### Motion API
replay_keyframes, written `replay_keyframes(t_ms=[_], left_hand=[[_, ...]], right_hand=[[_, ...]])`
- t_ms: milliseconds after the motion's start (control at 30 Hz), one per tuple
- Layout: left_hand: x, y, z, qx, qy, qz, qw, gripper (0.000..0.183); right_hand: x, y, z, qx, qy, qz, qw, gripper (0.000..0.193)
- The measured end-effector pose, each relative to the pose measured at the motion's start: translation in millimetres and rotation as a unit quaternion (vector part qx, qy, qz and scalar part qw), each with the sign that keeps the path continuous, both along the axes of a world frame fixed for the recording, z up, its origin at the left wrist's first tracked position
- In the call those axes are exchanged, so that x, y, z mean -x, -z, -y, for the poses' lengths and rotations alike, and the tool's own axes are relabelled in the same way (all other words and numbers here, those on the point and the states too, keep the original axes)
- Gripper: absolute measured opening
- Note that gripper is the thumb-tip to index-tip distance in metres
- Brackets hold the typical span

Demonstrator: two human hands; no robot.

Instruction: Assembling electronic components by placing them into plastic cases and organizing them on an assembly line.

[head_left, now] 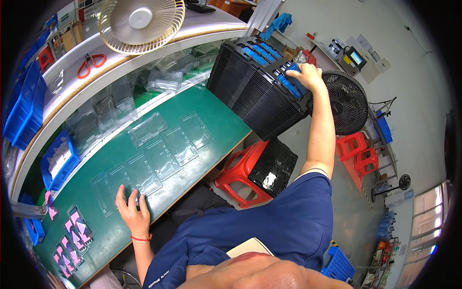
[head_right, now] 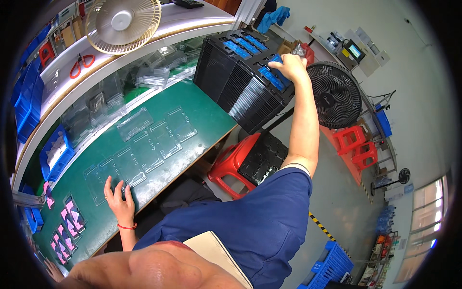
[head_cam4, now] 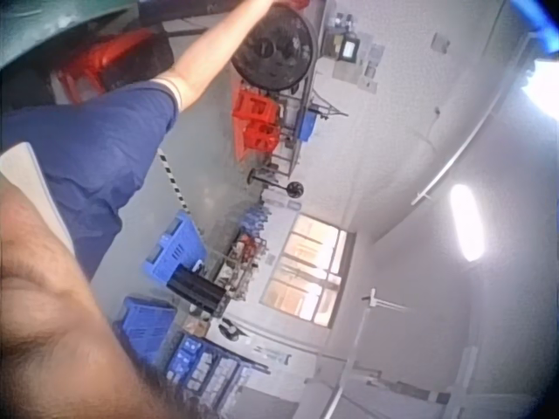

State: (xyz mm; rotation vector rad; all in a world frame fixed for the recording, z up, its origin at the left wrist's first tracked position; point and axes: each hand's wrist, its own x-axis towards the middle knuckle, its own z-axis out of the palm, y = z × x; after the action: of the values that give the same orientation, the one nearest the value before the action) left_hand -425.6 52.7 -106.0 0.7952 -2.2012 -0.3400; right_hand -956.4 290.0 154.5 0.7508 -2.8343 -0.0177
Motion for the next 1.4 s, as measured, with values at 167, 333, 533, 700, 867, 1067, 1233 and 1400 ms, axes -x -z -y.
replay_keyframes(t_ms=[167, 333, 533, 700, 867, 1067, 1233, 1400], left_hand=[[0, 0, -1, -0.001, -0.001, -0.005, 1.0, 0.019], [1, 1, 0, -0.001, -0.008, -0.018, 1.0, 0.016], [0, 2, 0, 0.008, -0.011, -0.026, 1.0, 0.011], [-2, 3, 0, 0.025, -0.011, -0.013, 1.0, 0.01], [0, 5, -2, 0.03, -0.047, -0.024, 0.998, 0.008], [-2, 3, -2, 0.032, -0.052, -0.017, 0.998, 0.008], [2, -1, -3, 0.038, -0.046, -0.009, 0.998, 0.007], [-1, 2, -2, 0.031, -0.049, -0.015, 0.998, 0.007]], right_hand=[[-25, 11, 8, 0.041, -0.045, 0.072, 0.996, 0.064], [-7, 18, 0, 0.101, -0.089, 0.112, 0.985, 0.06], [11, -4, 16, 0.07, -0.11, 0.034, 0.991, 0.064], [86, -16, 72, 0.12, -0.068, -0.034, 0.99, 0.069], [131, 11, 107, 0.066, -0.058, 0.017, 0.996, 0.073], [137, 12, 118, 0.057, -0.061, 0.06, 0.995, 0.082], [128, 6, 110, -0.006, -0.051, 0.018, 0.998, 0.08], [82, -12, 126, -0.056, -0.062, -0.026, 0.996, 0.079]])
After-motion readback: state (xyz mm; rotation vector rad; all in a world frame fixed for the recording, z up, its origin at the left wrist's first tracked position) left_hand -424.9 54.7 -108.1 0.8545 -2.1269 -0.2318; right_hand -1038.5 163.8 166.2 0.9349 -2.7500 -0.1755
